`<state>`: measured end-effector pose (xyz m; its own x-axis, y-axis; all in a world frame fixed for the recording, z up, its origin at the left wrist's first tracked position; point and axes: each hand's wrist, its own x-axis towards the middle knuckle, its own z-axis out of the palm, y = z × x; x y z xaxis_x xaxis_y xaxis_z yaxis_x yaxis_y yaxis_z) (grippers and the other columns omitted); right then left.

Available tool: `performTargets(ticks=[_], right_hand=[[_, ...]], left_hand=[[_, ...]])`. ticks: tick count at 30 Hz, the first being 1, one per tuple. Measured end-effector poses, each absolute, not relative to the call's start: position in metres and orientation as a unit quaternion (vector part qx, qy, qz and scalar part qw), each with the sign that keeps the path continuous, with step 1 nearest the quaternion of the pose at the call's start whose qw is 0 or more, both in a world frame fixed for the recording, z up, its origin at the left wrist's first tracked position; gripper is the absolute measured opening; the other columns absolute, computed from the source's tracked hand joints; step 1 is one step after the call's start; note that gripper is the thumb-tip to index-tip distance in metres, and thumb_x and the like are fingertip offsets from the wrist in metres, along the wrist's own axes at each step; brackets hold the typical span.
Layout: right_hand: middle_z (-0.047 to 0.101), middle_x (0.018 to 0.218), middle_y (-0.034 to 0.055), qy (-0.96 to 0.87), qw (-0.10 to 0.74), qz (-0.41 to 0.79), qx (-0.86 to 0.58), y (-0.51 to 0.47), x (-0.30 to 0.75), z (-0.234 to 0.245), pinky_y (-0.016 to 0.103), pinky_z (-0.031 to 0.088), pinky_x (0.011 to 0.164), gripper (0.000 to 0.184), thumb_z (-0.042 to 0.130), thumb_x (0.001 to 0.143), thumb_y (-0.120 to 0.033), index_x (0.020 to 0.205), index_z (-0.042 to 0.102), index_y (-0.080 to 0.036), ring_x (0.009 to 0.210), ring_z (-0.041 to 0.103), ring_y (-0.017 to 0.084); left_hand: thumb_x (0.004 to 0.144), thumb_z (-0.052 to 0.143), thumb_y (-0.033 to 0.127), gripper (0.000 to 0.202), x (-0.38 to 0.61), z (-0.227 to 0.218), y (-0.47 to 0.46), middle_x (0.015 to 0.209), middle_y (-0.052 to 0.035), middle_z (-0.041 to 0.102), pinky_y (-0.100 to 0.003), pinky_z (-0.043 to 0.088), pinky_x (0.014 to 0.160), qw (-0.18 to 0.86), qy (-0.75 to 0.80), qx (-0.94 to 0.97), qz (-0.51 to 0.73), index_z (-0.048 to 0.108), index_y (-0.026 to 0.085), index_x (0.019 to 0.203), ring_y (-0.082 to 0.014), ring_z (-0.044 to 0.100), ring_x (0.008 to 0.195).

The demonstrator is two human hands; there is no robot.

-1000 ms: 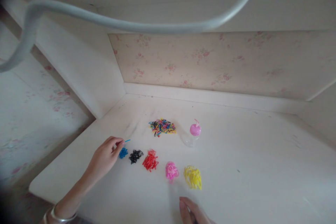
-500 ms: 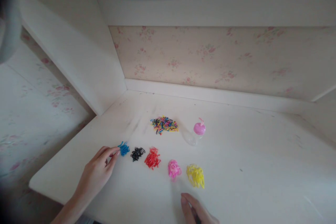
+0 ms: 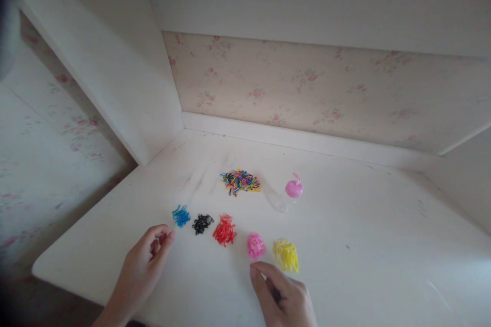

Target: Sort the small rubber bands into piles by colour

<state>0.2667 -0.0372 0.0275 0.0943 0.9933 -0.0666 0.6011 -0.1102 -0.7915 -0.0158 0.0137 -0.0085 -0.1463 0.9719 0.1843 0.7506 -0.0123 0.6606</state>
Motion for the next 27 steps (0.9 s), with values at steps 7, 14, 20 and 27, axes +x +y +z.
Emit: performTargets(ticks=[7, 14, 20, 27], right_hand=[[0.063, 0.057, -0.0024, -0.673, 0.192, 0.248, -0.67, 0.039, 0.238, 0.061, 0.02, 0.033, 0.049, 0.034, 0.045, 0.089, -0.045, 0.087, 0.073, -0.026, 0.052, 0.056, 0.012], [0.072, 0.092, 0.0052, -0.683, 0.044, 0.11, -0.721, 0.102, 0.21, 0.047, 0.03, 0.044, 0.072, 0.039, 0.037, 0.092, -0.046, 0.109, 0.068, -0.03, 0.085, 0.066, 0.021], [0.071, 0.094, 0.0113, -0.678, 0.021, 0.078, -0.731, 0.122, 0.199, 0.035, 0.037, 0.047, 0.076, 0.042, 0.036, 0.092, -0.046, 0.105, 0.069, -0.023, 0.088, 0.066, 0.026], [0.071, 0.093, 0.0128, -0.682, 0.003, 0.064, -0.729, 0.126, 0.199, 0.031, 0.035, 0.047, 0.076, 0.039, 0.036, 0.092, -0.036, 0.095, 0.071, -0.018, 0.088, 0.066, 0.025]], left_hand=[[0.088, 0.045, 0.048, 0.028, -0.018, -0.013, 0.014, 0.059, 0.0046, 0.056, -0.023, 0.042, 0.048, 0.186, 0.679, 0.621, 0.345, 0.054, 0.022, 0.083, -0.0131, 0.053, 0.047], [0.088, 0.046, 0.046, 0.026, -0.021, -0.015, 0.014, 0.063, 0.0033, 0.058, -0.023, 0.045, 0.053, 0.206, 0.663, 0.62, 0.364, 0.055, 0.022, 0.084, -0.0135, 0.055, 0.052], [0.089, 0.045, 0.046, 0.026, -0.023, -0.015, 0.014, 0.065, 0.003, 0.058, -0.023, 0.046, 0.055, 0.228, 0.659, 0.62, 0.36, 0.056, 0.022, 0.088, -0.0132, 0.056, 0.054], [0.089, 0.046, 0.045, 0.026, -0.023, -0.016, 0.015, 0.068, 0.0018, 0.061, -0.023, 0.048, 0.056, 0.227, 0.651, 0.624, 0.368, 0.057, 0.022, 0.091, -0.0131, 0.057, 0.054]])
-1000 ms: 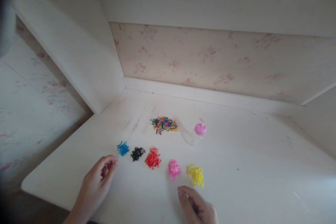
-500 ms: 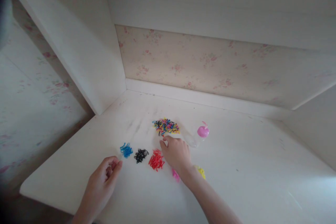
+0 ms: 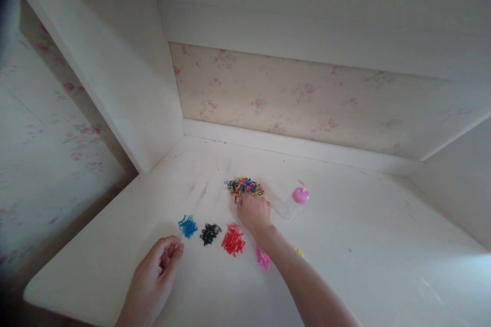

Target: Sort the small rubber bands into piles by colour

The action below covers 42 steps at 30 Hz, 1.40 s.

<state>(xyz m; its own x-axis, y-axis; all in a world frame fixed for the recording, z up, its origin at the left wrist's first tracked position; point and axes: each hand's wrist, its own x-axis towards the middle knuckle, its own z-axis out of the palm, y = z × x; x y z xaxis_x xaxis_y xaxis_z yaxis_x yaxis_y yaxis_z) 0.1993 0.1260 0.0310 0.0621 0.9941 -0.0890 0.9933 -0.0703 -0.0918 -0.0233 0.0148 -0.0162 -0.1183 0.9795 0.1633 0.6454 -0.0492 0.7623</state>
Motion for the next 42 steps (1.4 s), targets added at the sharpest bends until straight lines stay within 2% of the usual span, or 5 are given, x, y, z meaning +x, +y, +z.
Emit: performTargets(ticks=[6, 23, 31, 39, 42], right_hand=[[0.071, 0.093, 0.0112, -0.676, 0.003, 0.064, -0.734, 0.124, 0.206, 0.033, 0.035, 0.048, 0.075, 0.034, 0.039, 0.089, -0.028, 0.099, 0.071, -0.021, 0.088, 0.067, 0.026], [0.072, 0.098, 0.0064, -0.665, 0.042, 0.1, -0.739, 0.124, 0.223, 0.03, 0.032, 0.047, 0.078, 0.033, 0.042, 0.092, -0.039, 0.109, 0.07, -0.03, 0.092, 0.066, 0.023], [0.073, 0.096, 0.0077, -0.652, 0.064, 0.091, -0.75, 0.126, 0.234, 0.03, 0.027, 0.045, 0.072, 0.039, 0.038, 0.094, -0.044, 0.106, 0.071, -0.027, 0.089, 0.067, 0.022], [0.073, 0.082, 0.0027, -0.66, 0.115, 0.091, -0.737, 0.102, 0.242, 0.041, 0.022, 0.04, 0.062, 0.041, 0.034, 0.095, -0.044, 0.1, 0.072, -0.029, 0.076, 0.067, 0.017], [0.072, 0.071, 0.0009, -0.666, 0.177, 0.114, -0.716, 0.076, 0.249, 0.042, 0.021, 0.038, 0.056, 0.043, 0.034, 0.095, -0.045, 0.096, 0.073, -0.026, 0.064, 0.065, 0.015]], left_hand=[[0.089, 0.045, 0.046, 0.026, -0.024, -0.017, 0.014, 0.066, 0.0021, 0.06, -0.024, 0.048, 0.054, 0.221, 0.65, 0.628, 0.366, 0.057, 0.022, 0.089, -0.0133, 0.056, 0.053], [0.088, 0.046, 0.043, 0.024, -0.023, -0.015, 0.015, 0.067, 0.0017, 0.061, -0.024, 0.048, 0.056, 0.215, 0.65, 0.635, 0.357, 0.059, 0.022, 0.088, -0.0138, 0.058, 0.055], [0.088, 0.047, 0.044, 0.025, -0.023, -0.015, 0.016, 0.067, 0.0017, 0.062, -0.024, 0.048, 0.055, 0.208, 0.65, 0.633, 0.364, 0.06, 0.022, 0.088, -0.014, 0.057, 0.054], [0.088, 0.046, 0.044, 0.026, -0.023, -0.016, 0.016, 0.067, 0.0018, 0.061, -0.024, 0.048, 0.055, 0.211, 0.657, 0.633, 0.35, 0.059, 0.022, 0.089, -0.0137, 0.057, 0.053], [0.088, 0.046, 0.044, 0.026, -0.023, -0.015, 0.015, 0.066, 0.0024, 0.06, -0.024, 0.048, 0.055, 0.212, 0.653, 0.636, 0.352, 0.059, 0.022, 0.088, -0.0136, 0.057, 0.053]])
